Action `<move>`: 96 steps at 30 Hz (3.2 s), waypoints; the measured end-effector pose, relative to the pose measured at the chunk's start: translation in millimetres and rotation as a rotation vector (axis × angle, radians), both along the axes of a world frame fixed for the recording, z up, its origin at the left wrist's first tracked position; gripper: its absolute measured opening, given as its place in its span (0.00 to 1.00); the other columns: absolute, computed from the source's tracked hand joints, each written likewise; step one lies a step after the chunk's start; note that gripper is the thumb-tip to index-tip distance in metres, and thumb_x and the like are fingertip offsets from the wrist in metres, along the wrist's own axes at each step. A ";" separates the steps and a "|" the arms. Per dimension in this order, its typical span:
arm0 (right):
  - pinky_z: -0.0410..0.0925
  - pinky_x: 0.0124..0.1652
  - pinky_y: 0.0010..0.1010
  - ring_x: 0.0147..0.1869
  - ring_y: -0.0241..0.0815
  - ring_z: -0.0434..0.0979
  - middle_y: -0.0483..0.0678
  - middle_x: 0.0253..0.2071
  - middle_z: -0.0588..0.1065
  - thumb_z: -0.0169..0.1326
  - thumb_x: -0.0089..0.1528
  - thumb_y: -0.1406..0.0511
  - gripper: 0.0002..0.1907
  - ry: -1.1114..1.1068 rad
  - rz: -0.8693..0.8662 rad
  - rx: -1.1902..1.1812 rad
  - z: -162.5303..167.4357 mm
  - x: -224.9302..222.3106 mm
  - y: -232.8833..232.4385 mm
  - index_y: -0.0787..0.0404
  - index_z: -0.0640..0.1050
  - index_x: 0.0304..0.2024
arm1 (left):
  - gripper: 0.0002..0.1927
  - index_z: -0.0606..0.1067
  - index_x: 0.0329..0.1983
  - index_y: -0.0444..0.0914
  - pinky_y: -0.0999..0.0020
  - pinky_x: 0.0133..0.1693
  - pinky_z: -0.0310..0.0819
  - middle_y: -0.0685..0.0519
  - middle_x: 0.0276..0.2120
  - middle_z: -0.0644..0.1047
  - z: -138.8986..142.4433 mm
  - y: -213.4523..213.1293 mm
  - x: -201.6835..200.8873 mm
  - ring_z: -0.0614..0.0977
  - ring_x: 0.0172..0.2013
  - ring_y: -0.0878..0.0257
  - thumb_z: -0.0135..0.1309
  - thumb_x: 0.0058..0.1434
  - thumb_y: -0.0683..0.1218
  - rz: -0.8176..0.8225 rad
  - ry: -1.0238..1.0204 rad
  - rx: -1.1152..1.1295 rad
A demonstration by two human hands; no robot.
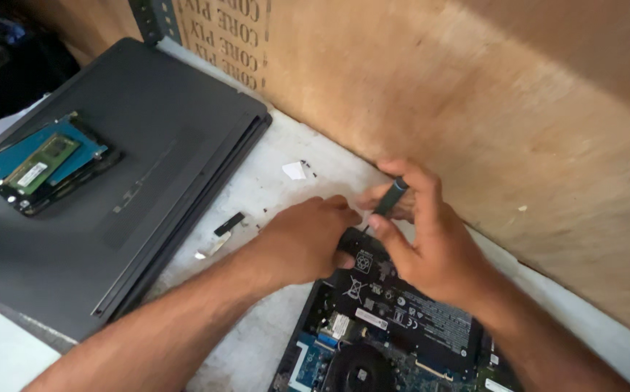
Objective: The person works on a partially disassembled laptop on a repair bench, first unplugging a cable from the motherboard, then lifting out the battery pack and setting it aside, and finally using a screwdriver to unscrew components from the board. A hard drive and other removed parts rest on a closed laptop lid nearby.
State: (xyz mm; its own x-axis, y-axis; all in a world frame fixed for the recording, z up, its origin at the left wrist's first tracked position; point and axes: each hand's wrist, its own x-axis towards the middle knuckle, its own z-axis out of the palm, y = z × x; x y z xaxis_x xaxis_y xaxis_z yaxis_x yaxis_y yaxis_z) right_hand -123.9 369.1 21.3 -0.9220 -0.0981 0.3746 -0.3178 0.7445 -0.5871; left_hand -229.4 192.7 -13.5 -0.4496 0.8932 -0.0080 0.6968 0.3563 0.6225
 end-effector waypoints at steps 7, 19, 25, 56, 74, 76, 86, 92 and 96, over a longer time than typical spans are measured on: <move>0.76 0.46 0.34 0.47 0.45 0.84 0.54 0.48 0.76 0.60 0.66 0.71 0.31 0.111 -0.067 0.003 -7.4 16.6 -18.3 0.63 0.57 0.65 | 0.51 0.60 0.68 0.36 0.60 0.44 0.75 0.45 0.43 0.77 -0.1 -4.7 16.8 0.81 0.45 0.51 0.73 0.44 0.51 0.215 -0.190 0.511; 0.73 0.47 0.42 0.49 0.53 0.82 0.59 0.46 0.77 0.53 0.69 0.72 0.30 0.017 -0.148 0.075 16.8 61.7 -75.6 0.61 0.53 0.67 | 0.27 0.68 0.63 0.35 0.64 0.38 0.77 0.46 0.38 0.81 -7.3 -35.2 70.2 0.84 0.37 0.58 0.62 0.63 0.40 0.136 -0.121 0.843; 0.73 0.46 0.43 0.50 0.56 0.83 0.58 0.45 0.78 0.54 0.67 0.72 0.30 -0.050 -0.225 0.126 35.3 80.6 -113.1 0.56 0.54 0.66 | 0.24 0.67 0.63 0.34 0.67 0.46 0.81 0.46 0.49 0.82 -15.6 -54.0 79.3 0.86 0.48 0.61 0.61 0.65 0.37 -0.047 -0.233 1.055; 0.74 0.39 0.38 0.39 0.49 0.86 0.52 0.34 0.80 0.54 0.65 0.77 0.36 0.066 -0.355 0.001 3.9 70.7 -146.4 0.51 0.53 0.67 | 0.33 0.64 0.67 0.32 0.53 0.46 0.77 0.41 0.40 0.83 -9.1 -87.4 51.2 0.84 0.45 0.45 0.53 0.56 0.42 0.166 -0.039 0.453; 0.71 0.36 0.31 0.34 0.40 0.80 0.46 0.31 0.78 0.58 0.69 0.69 0.44 0.072 -0.698 0.204 100.7 223.9 -120.8 0.55 0.46 0.77 | 0.24 0.73 0.52 0.31 0.46 0.48 0.74 0.34 0.42 0.79 -10.0 -82.3 60.7 0.80 0.46 0.38 0.55 0.63 0.55 0.191 0.189 0.142; 0.68 0.33 0.35 0.30 0.42 0.74 0.49 0.28 0.75 0.59 0.68 0.68 0.33 -0.070 -0.898 0.275 100.1 255.4 -106.1 0.54 0.61 0.72 | 0.25 0.74 0.51 0.31 0.46 0.47 0.74 0.32 0.46 0.76 -13.2 -81.0 62.2 0.79 0.45 0.36 0.56 0.62 0.57 0.214 0.219 0.132; 0.71 0.41 0.52 0.43 0.62 0.80 0.55 0.36 0.80 0.61 0.59 0.55 0.19 -0.487 -1.292 0.526 -5.7 350.5 -6.4 0.52 0.80 0.50 | 0.25 0.81 0.41 0.32 0.47 0.50 0.73 0.31 0.45 0.77 -11.5 -73.5 82.2 0.80 0.46 0.36 0.54 0.65 0.60 0.195 0.232 0.055; 0.71 0.40 0.53 0.41 0.63 0.81 0.57 0.33 0.80 0.60 0.64 0.54 0.18 -0.340 -1.314 0.516 -33.0 348.8 11.7 0.54 0.78 0.51 | 0.21 0.83 0.40 0.35 0.49 0.46 0.75 0.38 0.36 0.82 -13.4 -67.1 83.1 0.82 0.41 0.40 0.53 0.66 0.57 0.168 0.179 0.066; 0.72 0.38 0.53 0.39 0.62 0.81 0.56 0.32 0.80 0.62 0.63 0.54 0.16 -0.286 -1.324 0.647 -39.3 336.7 13.9 0.56 0.79 0.46 | 0.21 0.83 0.38 0.35 0.50 0.45 0.75 0.38 0.33 0.82 -7.7 -73.2 87.2 0.82 0.39 0.41 0.53 0.66 0.57 0.168 0.191 0.095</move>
